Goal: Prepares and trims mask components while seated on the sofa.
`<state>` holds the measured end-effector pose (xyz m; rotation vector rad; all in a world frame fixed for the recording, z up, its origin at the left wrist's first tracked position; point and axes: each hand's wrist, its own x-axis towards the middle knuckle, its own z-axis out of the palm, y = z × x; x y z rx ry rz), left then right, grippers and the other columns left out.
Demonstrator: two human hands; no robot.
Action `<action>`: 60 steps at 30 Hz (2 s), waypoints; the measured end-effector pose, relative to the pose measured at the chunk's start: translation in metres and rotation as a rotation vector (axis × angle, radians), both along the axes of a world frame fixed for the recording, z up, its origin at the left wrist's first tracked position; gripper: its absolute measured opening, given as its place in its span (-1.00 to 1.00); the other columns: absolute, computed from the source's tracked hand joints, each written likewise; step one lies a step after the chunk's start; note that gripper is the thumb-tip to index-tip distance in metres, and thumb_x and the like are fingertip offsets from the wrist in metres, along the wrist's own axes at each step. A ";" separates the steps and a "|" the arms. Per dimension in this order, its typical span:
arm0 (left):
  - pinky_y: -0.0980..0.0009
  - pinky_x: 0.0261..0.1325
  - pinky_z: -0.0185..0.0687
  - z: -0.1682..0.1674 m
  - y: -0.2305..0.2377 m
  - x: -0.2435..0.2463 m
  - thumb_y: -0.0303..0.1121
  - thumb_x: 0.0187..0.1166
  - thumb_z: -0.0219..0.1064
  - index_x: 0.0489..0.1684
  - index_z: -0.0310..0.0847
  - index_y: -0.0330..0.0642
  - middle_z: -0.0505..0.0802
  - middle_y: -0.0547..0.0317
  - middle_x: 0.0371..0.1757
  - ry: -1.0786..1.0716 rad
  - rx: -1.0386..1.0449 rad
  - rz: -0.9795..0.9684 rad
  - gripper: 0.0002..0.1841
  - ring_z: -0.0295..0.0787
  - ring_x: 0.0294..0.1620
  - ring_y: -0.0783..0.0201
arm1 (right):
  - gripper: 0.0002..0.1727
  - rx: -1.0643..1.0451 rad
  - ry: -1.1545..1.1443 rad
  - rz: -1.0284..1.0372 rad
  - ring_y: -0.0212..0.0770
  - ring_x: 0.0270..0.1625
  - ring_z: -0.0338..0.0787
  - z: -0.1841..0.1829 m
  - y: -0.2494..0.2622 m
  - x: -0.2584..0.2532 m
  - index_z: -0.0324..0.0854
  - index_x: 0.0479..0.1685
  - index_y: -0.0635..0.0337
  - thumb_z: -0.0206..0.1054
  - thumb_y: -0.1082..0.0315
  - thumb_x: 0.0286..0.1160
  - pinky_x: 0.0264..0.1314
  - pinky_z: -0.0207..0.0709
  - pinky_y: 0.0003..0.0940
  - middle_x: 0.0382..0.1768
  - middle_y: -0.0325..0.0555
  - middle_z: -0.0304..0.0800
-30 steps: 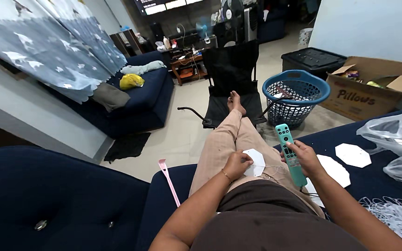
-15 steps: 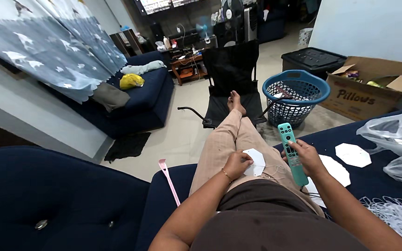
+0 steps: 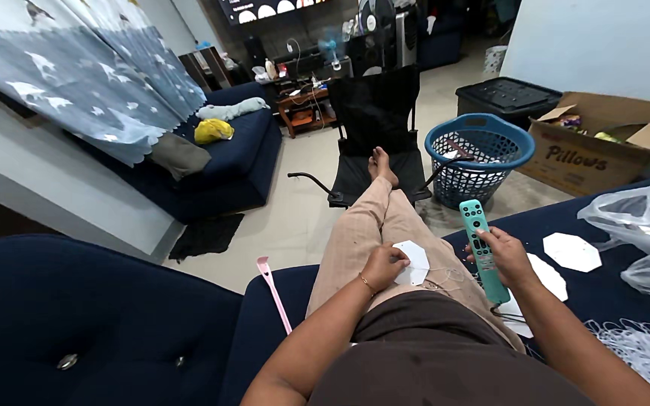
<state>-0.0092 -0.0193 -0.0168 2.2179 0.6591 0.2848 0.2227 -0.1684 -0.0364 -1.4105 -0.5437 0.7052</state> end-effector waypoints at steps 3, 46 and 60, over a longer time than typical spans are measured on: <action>0.18 0.39 0.55 -0.001 0.000 0.000 -0.41 0.61 0.37 -0.10 0.81 -0.41 0.78 -0.25 0.13 -0.003 -0.002 0.002 -0.79 0.71 0.21 0.04 | -0.73 -0.002 -0.007 -0.026 -0.20 -0.49 0.85 0.000 -0.005 0.005 0.57 0.08 0.31 0.05 0.28 0.85 -0.41 0.80 -0.26 -0.41 -0.07 0.81; 0.19 0.42 0.54 0.002 0.000 0.000 -0.40 0.63 0.36 -0.07 0.80 -0.41 0.77 -0.26 0.16 0.027 -0.006 -0.003 -0.79 0.70 0.24 0.03 | -0.72 -0.036 0.066 0.038 -0.18 -0.43 0.86 -0.013 -0.006 0.007 0.55 0.10 0.32 0.05 0.28 0.86 -0.34 0.81 -0.25 -0.35 -0.04 0.81; 0.18 0.40 0.54 -0.002 0.002 0.000 -0.41 0.62 0.36 -0.09 0.81 -0.41 0.78 -0.25 0.13 -0.002 -0.002 -0.005 -0.79 0.71 0.21 0.04 | -0.63 -0.077 0.025 0.008 -0.20 -0.51 0.82 -0.012 -0.008 0.006 0.57 -0.03 0.29 0.04 0.13 0.88 -0.40 0.79 -0.24 -0.47 -0.09 0.77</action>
